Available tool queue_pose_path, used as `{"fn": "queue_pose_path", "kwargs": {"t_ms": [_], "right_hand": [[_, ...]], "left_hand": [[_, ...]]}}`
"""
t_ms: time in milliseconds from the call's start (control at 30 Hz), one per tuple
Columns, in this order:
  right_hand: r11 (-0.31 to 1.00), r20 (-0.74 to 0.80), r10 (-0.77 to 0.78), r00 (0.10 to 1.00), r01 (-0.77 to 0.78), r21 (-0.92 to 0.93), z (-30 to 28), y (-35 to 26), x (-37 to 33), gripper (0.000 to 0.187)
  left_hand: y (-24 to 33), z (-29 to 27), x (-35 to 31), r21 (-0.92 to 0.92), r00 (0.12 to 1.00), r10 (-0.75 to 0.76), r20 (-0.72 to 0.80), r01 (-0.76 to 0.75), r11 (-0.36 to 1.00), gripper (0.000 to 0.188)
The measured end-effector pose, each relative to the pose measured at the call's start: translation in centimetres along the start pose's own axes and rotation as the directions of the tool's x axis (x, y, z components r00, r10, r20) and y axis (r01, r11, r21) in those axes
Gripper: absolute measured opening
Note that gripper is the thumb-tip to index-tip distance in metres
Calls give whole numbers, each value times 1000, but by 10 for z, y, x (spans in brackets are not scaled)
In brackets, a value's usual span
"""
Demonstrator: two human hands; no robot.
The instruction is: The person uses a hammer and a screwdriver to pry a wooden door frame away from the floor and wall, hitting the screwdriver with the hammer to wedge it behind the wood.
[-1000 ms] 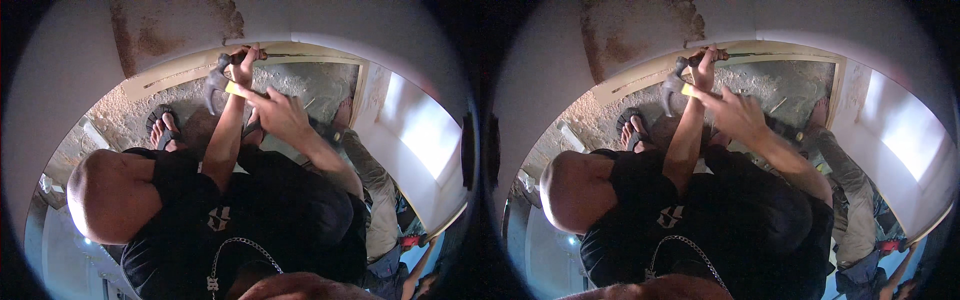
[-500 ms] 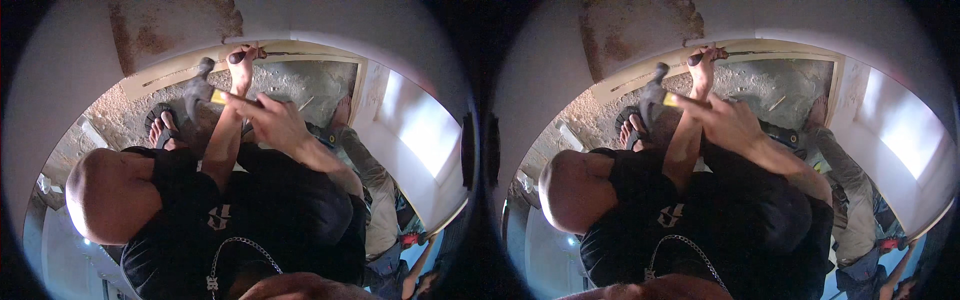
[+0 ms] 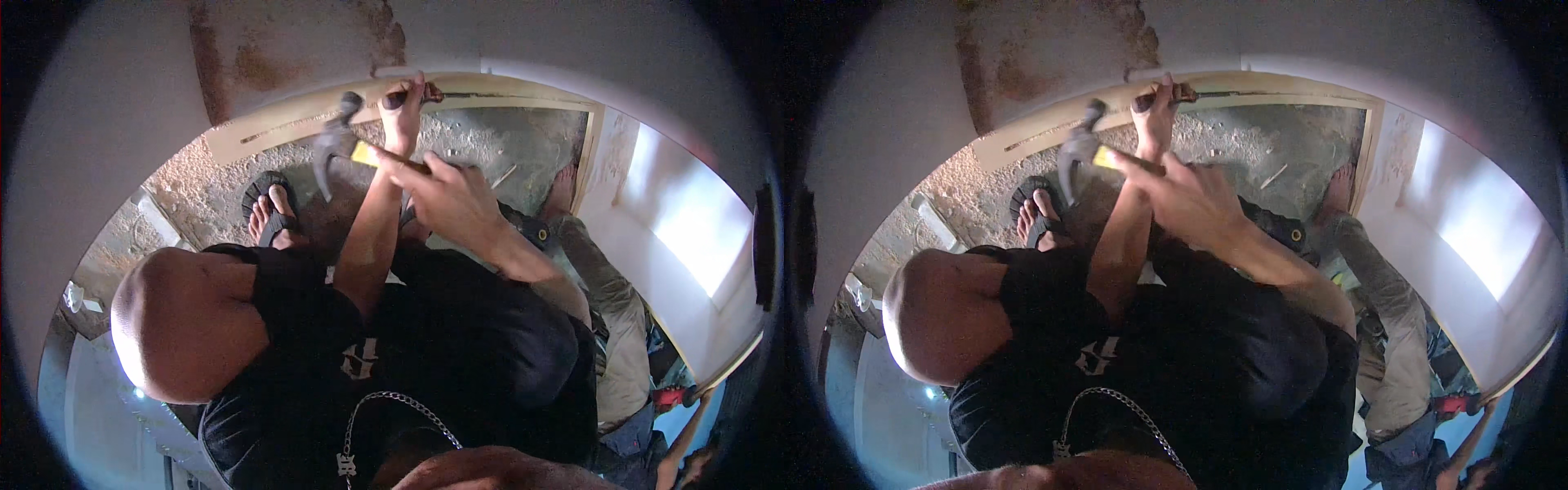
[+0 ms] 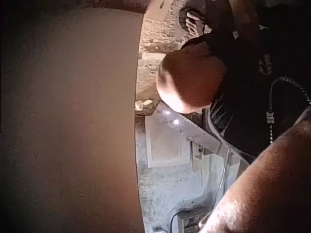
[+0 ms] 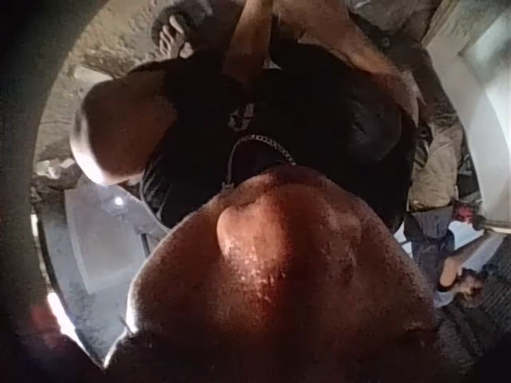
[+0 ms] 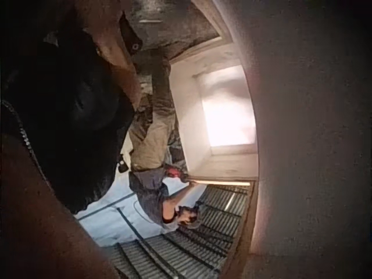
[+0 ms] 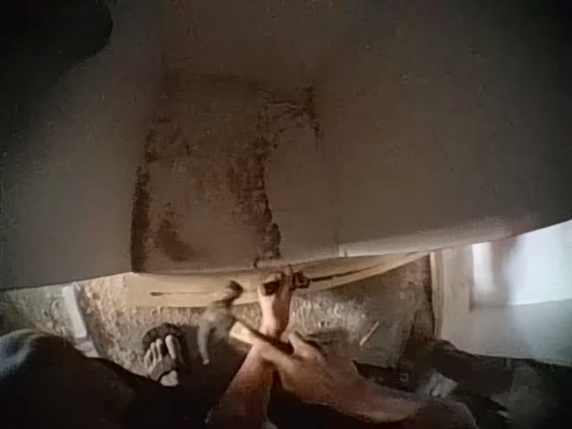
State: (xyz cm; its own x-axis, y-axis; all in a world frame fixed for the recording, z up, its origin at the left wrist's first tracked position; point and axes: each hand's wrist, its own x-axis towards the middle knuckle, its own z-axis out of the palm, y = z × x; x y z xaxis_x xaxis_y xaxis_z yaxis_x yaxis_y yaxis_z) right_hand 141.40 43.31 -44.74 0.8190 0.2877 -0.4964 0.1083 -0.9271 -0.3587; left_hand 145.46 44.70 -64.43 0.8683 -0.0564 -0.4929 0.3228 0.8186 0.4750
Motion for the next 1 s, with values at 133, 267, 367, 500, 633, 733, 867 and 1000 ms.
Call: {"fn": "queue_pose_path", "kwargs": {"t_ms": [133,267,367,500,633,733,867,1000], "right_hand": [[993,35,116,993,-115,-25,7,28,-4,67],[994,-85,101,991,-97,48,-5,25,2,57],[989,-63,35,997,-25,149,-14,3,-8,50],[990,83,138,987,-141,27,-4,10,-4,51],[998,38,42,998,-44,46,1,1,-7,52],[986,-43,8,999,-1,167,5,7,-14,53],[992,107,113,988,-118,37,8,12,-11,58],[984,-40,-97,994,102,144,-6,-6,-11,61]], "left_hand": [[-3,-3,-3,288,991,42,129,-78,954,27],[-1,-11,-2,310,999,-22,37,9,951,20],[2,-4,1,205,996,-62,67,47,978,25],[1,0,-6,240,990,-137,-29,140,961,30],[0,-6,4,310,996,-73,46,55,949,34],[-10,-9,1,388,997,-70,28,54,920,33],[-7,-1,0,306,996,-4,90,-24,952,31],[-10,-16,3,384,991,-136,2,125,915,27]]}}
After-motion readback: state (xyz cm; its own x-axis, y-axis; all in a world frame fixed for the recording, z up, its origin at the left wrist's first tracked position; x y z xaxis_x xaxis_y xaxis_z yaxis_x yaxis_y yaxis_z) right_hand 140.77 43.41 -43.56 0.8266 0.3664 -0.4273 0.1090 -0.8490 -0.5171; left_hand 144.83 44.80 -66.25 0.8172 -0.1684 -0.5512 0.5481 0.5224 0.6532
